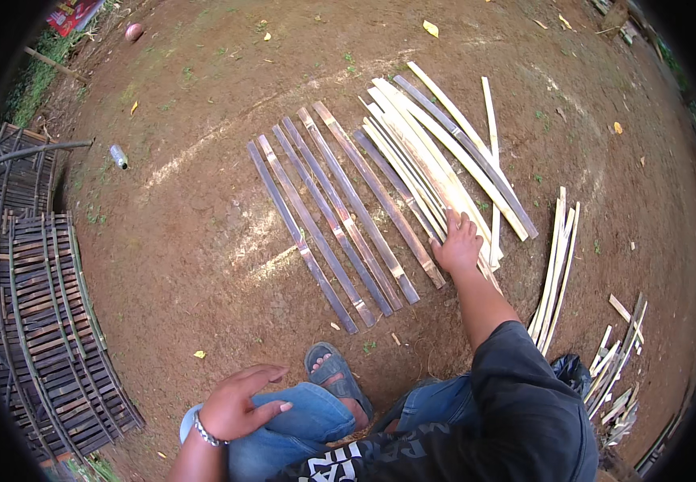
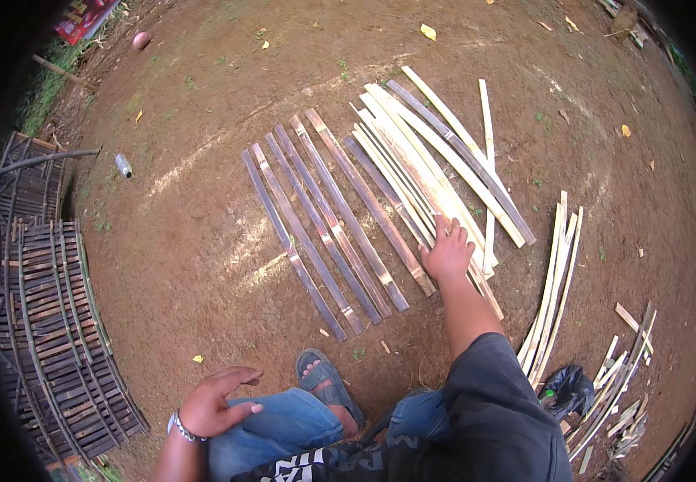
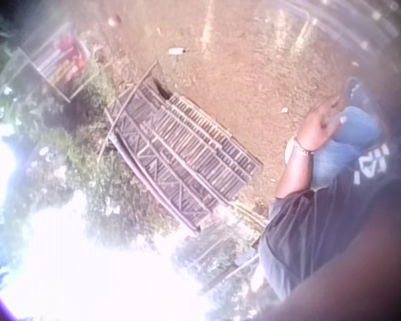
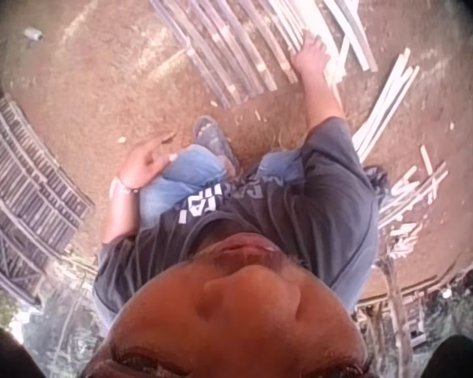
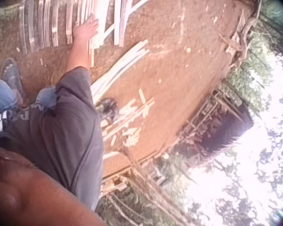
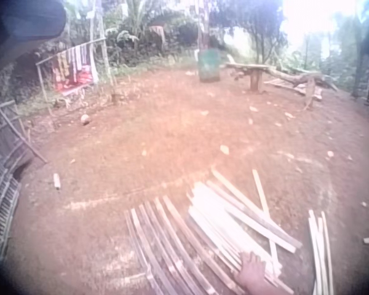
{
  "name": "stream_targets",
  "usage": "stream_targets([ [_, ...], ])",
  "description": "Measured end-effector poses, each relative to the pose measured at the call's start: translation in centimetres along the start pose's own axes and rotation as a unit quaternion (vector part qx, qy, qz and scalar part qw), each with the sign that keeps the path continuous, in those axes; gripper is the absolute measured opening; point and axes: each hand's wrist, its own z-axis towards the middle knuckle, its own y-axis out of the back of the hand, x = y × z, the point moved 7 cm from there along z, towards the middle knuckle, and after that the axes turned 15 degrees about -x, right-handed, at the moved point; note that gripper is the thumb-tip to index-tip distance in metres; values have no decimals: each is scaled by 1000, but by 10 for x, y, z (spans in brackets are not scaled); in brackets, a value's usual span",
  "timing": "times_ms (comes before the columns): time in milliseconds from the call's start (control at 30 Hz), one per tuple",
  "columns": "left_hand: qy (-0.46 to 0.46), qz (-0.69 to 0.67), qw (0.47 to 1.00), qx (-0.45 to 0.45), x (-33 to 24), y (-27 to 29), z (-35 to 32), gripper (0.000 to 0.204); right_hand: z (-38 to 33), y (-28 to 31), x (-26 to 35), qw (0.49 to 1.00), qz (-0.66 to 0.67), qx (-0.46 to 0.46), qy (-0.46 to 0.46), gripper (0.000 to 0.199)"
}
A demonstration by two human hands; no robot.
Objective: The person sits on the ground and arranges long, thin strips of bamboo into two parallel rows. They then pick up individual strips and lay them perpendicularly across the parallel rows to begin forming a woven lattice structure.
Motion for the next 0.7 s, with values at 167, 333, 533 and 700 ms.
stream_targets([
  [167,72,-27,997,21,20,-14,12,57,-1,-5,4,1000,-31,2,0,77],
  [333,43,-45,997,34,8,-16,16,60,5,-9,-6,999,-35,-18,-8,72],
  [533,38,-44,997,55,-1,-18,13,61,17,-8,-21,998,-53,-16,-42,69],
  [700,40,-49,997,54,-1,-14,4,62,41,-3,-55,996,-23,-30,-84,69],
])
